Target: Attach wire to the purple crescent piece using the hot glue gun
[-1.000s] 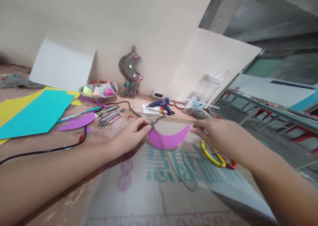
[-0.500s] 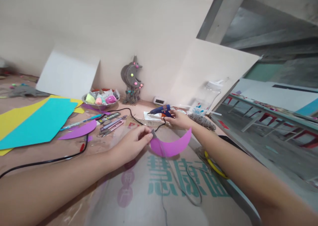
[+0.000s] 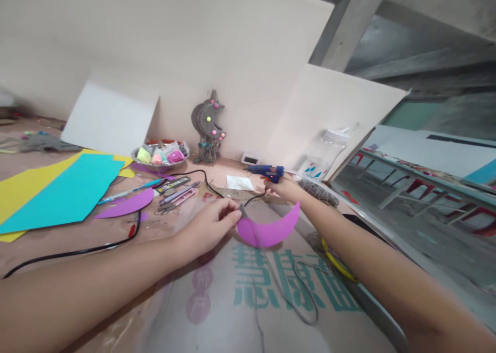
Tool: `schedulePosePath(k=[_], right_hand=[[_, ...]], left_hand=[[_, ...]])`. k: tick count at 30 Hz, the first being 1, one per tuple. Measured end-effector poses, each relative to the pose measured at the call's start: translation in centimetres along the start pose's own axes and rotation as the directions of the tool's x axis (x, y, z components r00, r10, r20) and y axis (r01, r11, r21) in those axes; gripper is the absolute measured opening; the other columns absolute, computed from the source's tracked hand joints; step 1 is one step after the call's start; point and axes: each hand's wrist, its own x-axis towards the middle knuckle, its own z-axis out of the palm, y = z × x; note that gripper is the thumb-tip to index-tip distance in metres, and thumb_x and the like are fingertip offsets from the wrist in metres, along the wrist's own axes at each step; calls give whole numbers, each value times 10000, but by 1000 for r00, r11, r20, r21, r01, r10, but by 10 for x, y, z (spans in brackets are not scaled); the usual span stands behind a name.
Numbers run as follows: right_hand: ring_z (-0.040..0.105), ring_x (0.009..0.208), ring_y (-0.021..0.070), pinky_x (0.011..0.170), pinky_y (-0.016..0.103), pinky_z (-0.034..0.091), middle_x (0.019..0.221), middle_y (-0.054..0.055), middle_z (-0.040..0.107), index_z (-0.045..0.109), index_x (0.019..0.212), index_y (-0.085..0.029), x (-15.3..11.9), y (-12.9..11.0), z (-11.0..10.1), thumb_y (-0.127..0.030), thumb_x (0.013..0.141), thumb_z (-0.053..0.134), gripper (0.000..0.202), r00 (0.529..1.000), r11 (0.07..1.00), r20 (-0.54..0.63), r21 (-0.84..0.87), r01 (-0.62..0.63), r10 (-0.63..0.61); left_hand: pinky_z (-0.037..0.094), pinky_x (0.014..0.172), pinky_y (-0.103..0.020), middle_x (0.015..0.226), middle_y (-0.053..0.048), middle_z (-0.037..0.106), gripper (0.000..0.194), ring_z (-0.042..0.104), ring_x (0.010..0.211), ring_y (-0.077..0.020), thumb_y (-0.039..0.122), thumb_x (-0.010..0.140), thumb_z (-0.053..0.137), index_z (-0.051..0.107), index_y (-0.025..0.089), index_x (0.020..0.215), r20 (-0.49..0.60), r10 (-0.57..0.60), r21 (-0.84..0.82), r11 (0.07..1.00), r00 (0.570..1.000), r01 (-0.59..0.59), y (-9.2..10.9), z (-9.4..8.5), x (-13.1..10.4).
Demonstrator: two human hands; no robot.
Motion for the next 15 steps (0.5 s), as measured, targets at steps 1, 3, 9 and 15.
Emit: schedulePosePath(k=[1, 3, 9, 15], right_hand=[[585, 550, 124, 542, 212, 454, 709, 60, 677, 638, 898, -110, -4, 0, -7, -248, 765, 566, 204, 1000, 1000, -3, 12, -20, 20], [590, 569, 129, 570, 223, 471, 751, 56, 679, 622, 958, -129, -17, -1, -23, -275, 787, 536, 241, 999, 999, -32, 40, -17, 18], [606, 612, 159, 614, 269, 496, 702, 26, 642, 592, 940, -171, -74, -9, -47, -431, 781, 564, 306, 999, 965, -44, 259, 28, -17], [584, 602, 133, 613, 276, 496, 752, 23, 636, 568, 831, -203, -136, -16, -38, -424, 828, 547, 222, 993, 870, -112, 484, 92, -43]], left_hand=[[312, 491, -206, 626, 46, 480, 161, 422, 536, -96, 323, 852, 462, 489, 177, 792, -4, -21, -35, 999, 1000, 21, -1, 0, 1], [290, 453, -201, 589, 54, 467, 175, 398, 491, -87, 340, 855, 459, 466, 181, 782, -1, -56, -109, 992, 998, 55, -4, 0, 2], [293, 451, -201, 572, 59, 447, 207, 395, 480, -84, 363, 857, 460, 442, 189, 746, 4, -57, -145, 988, 998, 57, -10, 0, 5], [295, 478, -207, 574, 62, 443, 187, 390, 493, -84, 330, 860, 459, 449, 183, 745, -6, -47, -76, 996, 999, 47, -3, 0, 2]])
